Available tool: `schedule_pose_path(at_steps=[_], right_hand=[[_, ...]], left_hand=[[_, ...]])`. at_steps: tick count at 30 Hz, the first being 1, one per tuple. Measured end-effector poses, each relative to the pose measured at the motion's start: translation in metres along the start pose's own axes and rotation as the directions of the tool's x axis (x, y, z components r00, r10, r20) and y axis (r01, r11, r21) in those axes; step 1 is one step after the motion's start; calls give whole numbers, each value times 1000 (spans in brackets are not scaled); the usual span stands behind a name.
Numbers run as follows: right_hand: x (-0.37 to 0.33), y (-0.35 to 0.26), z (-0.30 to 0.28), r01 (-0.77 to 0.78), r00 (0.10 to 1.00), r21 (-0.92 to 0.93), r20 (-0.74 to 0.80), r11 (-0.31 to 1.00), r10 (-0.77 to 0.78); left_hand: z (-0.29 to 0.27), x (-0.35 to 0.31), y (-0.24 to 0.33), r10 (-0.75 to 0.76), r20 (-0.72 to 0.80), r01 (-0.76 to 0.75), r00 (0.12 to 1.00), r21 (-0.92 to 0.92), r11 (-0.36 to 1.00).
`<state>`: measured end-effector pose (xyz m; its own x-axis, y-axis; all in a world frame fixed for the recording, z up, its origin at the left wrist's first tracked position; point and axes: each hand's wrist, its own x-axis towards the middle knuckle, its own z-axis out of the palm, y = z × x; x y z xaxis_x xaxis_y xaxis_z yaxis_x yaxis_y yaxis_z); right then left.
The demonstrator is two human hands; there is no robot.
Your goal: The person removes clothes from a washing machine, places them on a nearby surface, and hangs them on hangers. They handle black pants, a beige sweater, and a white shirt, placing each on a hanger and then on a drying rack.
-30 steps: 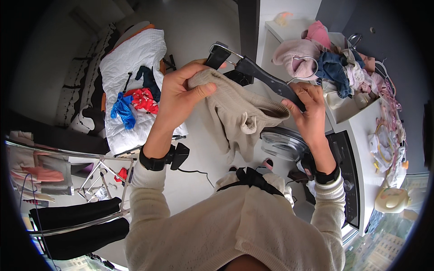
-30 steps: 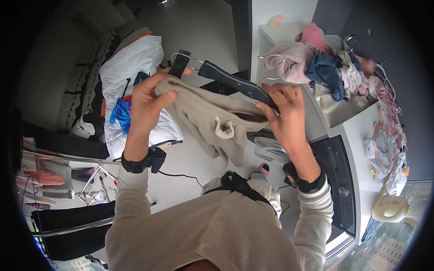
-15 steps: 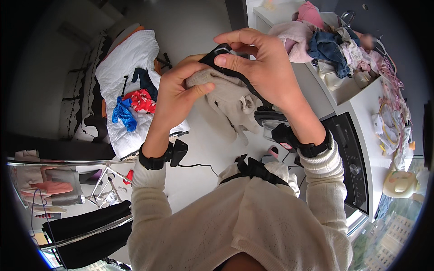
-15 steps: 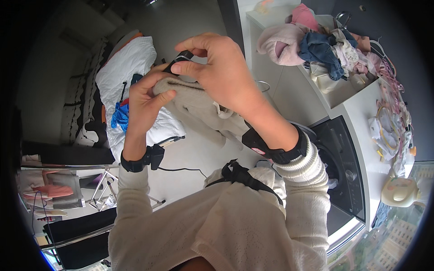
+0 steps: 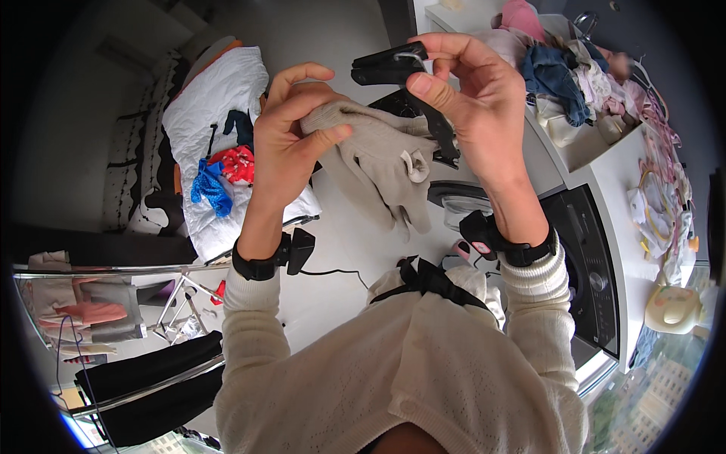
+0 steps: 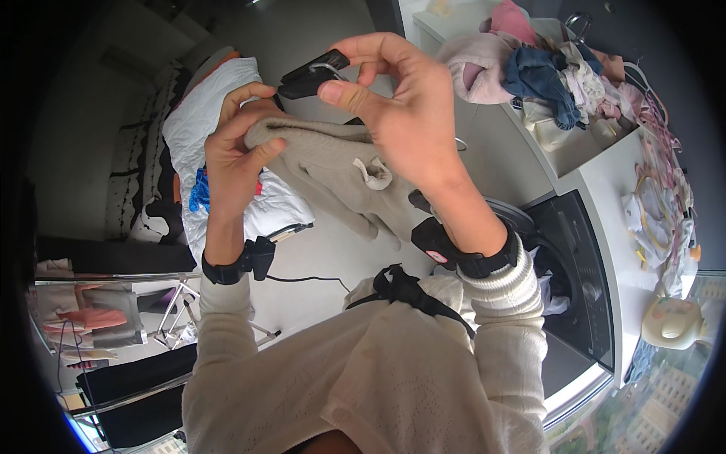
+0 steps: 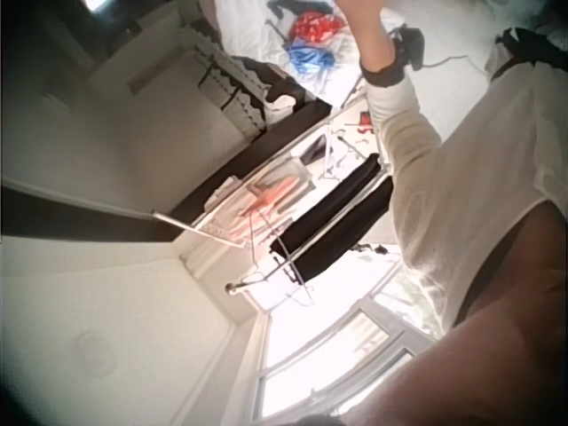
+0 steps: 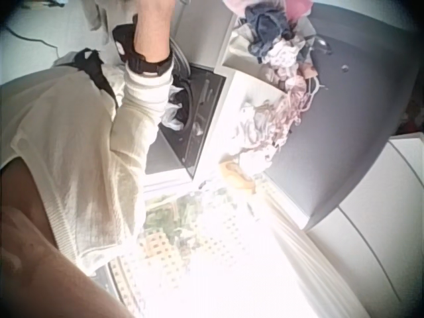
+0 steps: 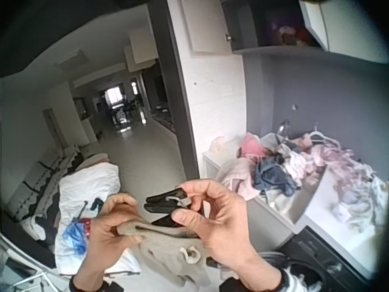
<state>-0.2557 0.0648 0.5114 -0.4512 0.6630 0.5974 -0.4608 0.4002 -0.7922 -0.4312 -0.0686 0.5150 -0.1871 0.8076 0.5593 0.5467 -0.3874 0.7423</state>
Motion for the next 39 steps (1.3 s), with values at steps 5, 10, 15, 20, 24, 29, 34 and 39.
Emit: schedule_pose_path(at_steps=[5, 10, 15, 20, 24, 29, 34, 39], right_hand=[[-7, -5, -19, 28, 998, -31, 51, 999, -26], [-8, -6, -28, -35, 990, -3, 138, 999, 35], [-16, -4, -27, -85, 984, -31, 153, 996, 88], [-17, -2, -18, 49, 986, -27, 162, 998, -44], [-12, -3, -24, 19, 984, 35, 178, 999, -25], [-9, -10, -26, 254, 898, -247, 420, 935, -133], [-1, -31, -75, 390, 911, -370, 288, 844, -295], [-31, 17, -173, -22, 875, -74, -484, 997, -16]], left_hand=[[0, 1, -2, 25, 10, -25, 1000, 14, 1000], [2, 4, 2, 52, 61, -54, 997, 31, 998], [10, 4, 12, 60, 9, -60, 998, 94, 994], [19, 4, 27, 109, -21, -102, 994, 220, 970], [23, 11, 36, 18, 42, -25, 999, 166, 986], [41, 7, 39, -320, 270, 271, 908, 204, 941], [43, 5, 32, -257, 161, 228, 953, 179, 957], [2, 22, 34, -233, -31, 232, 972, -14, 973]])
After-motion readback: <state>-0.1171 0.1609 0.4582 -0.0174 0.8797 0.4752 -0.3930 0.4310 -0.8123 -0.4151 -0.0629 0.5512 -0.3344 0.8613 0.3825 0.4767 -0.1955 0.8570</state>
